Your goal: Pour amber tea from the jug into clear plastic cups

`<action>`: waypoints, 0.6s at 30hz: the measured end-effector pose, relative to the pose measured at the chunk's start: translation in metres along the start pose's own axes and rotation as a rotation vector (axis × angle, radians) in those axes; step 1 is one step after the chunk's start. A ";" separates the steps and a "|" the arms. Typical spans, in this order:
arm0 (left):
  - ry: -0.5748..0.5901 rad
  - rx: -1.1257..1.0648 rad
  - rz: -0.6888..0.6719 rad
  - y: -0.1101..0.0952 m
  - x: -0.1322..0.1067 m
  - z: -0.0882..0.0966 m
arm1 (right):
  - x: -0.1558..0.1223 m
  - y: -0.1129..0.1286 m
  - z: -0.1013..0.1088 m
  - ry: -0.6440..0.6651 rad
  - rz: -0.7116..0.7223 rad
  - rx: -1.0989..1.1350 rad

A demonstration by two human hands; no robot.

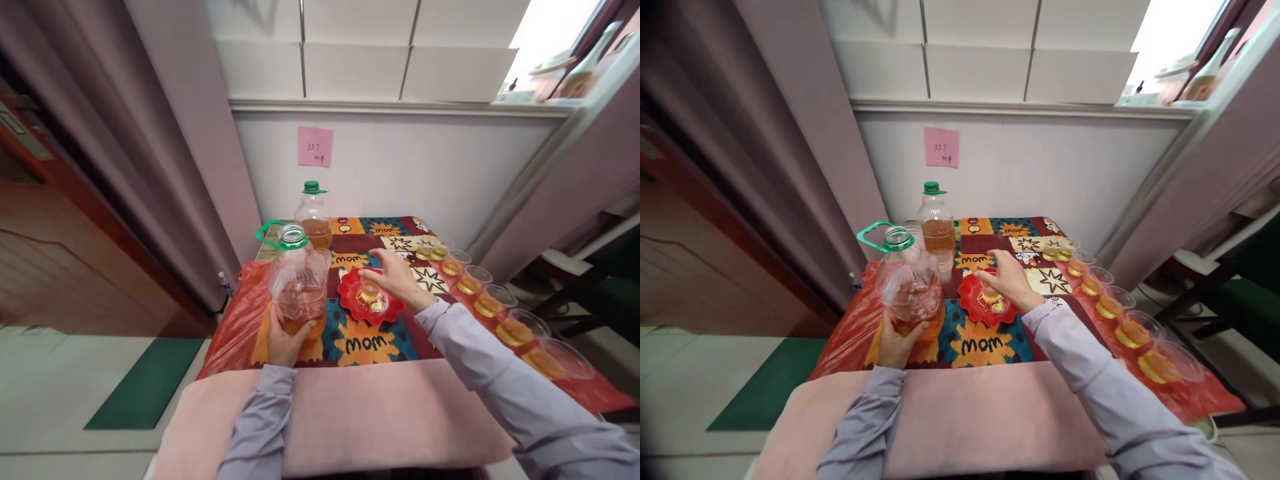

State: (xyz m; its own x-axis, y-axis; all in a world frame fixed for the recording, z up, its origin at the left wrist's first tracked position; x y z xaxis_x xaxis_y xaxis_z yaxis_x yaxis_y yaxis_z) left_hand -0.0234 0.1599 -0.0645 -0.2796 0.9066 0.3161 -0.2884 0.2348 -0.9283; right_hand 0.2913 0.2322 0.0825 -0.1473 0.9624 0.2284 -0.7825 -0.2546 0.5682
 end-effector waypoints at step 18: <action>0.029 0.097 0.116 0.004 0.013 0.010 | 0.013 -0.039 0.012 0.194 -0.249 -0.244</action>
State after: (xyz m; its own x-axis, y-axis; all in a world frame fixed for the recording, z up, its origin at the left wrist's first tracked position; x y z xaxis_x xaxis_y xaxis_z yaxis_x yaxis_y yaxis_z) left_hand -0.0376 0.1695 -0.0620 -0.2905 0.9356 0.2005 -0.3429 0.0938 -0.9347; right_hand 0.3266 0.2535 0.0729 -0.0281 0.9979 -0.0591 -0.9259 -0.0037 0.3778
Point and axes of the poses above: each hand's wrist, its own x-axis towards the middle knuckle, its own z-axis out of the back of the hand, y = z × x, the point moved 4 cm from there along x, towards the middle knuckle, and after that the axes turned 6 degrees about y, right-handed, at the moved point
